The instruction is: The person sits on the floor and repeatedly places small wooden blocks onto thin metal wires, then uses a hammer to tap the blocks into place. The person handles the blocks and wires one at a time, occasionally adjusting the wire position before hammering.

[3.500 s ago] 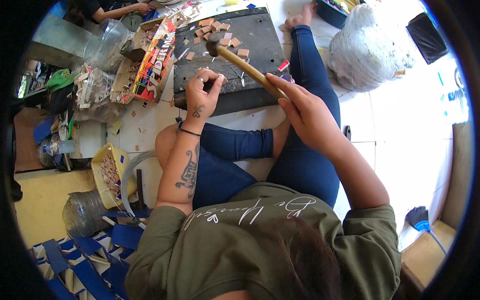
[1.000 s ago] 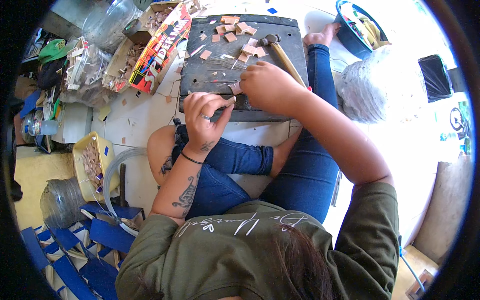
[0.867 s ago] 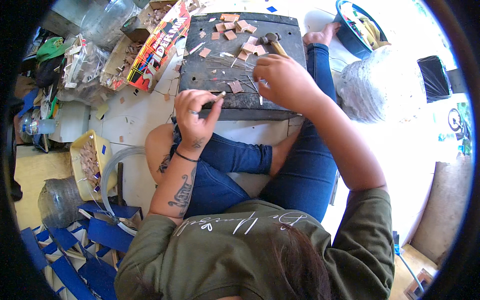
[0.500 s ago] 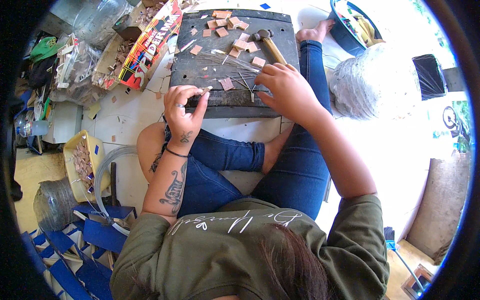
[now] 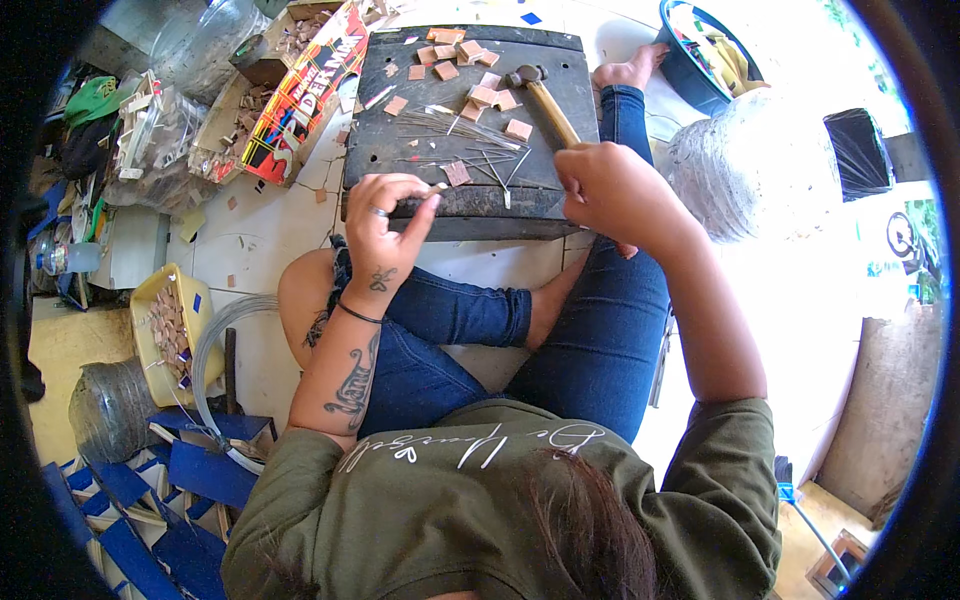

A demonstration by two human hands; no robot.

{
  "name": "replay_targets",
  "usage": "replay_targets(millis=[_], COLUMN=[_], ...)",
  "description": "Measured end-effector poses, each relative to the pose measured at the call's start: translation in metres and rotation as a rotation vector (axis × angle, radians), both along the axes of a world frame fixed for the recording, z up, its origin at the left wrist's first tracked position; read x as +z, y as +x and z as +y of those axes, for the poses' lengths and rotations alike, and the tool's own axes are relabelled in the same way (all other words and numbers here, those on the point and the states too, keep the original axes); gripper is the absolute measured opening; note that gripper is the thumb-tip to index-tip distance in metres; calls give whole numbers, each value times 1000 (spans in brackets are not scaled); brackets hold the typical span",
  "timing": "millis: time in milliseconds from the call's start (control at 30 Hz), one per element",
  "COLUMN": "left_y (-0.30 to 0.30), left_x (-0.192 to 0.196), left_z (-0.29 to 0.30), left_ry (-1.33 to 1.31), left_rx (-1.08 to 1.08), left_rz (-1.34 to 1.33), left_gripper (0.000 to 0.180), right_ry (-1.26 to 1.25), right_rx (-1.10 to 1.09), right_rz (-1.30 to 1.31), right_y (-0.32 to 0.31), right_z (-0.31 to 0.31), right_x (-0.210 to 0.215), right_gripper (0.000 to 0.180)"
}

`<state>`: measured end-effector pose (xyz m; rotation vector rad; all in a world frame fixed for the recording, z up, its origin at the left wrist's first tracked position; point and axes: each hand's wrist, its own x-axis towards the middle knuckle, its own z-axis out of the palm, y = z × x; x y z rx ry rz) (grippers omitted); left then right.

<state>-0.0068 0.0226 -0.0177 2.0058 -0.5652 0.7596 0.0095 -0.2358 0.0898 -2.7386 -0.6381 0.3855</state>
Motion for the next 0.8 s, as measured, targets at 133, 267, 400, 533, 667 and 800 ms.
replay_targets(millis=[133, 267, 400, 533, 667, 800], left_y=[-1, -1, 0, 1, 1, 1], left_x=[3, 4, 4, 2, 1, 2], left_z=[-16, -24, -21, -20, -21, -20], left_ry=[109, 122, 108, 106, 99, 94], left_rx=[-85, -81, -106, -107, -101, -106], left_rz=[24, 42, 69, 63, 76, 101], left_gripper=[15, 13, 14, 15, 14, 15], right_ry=[-266, -338, -323, -183, -143, -31], right_rx=[26, 199, 222, 159, 112, 98], right_rz=[-76, -161, -168, -204, -300, -208], right_y=[-12, -16, -15, -13, -11, -13], right_z=[7, 29, 45, 37, 31, 40], right_x=[-1, -9, -6, 10, 10, -9], right_gripper=[6, 16, 15, 7, 4, 10])
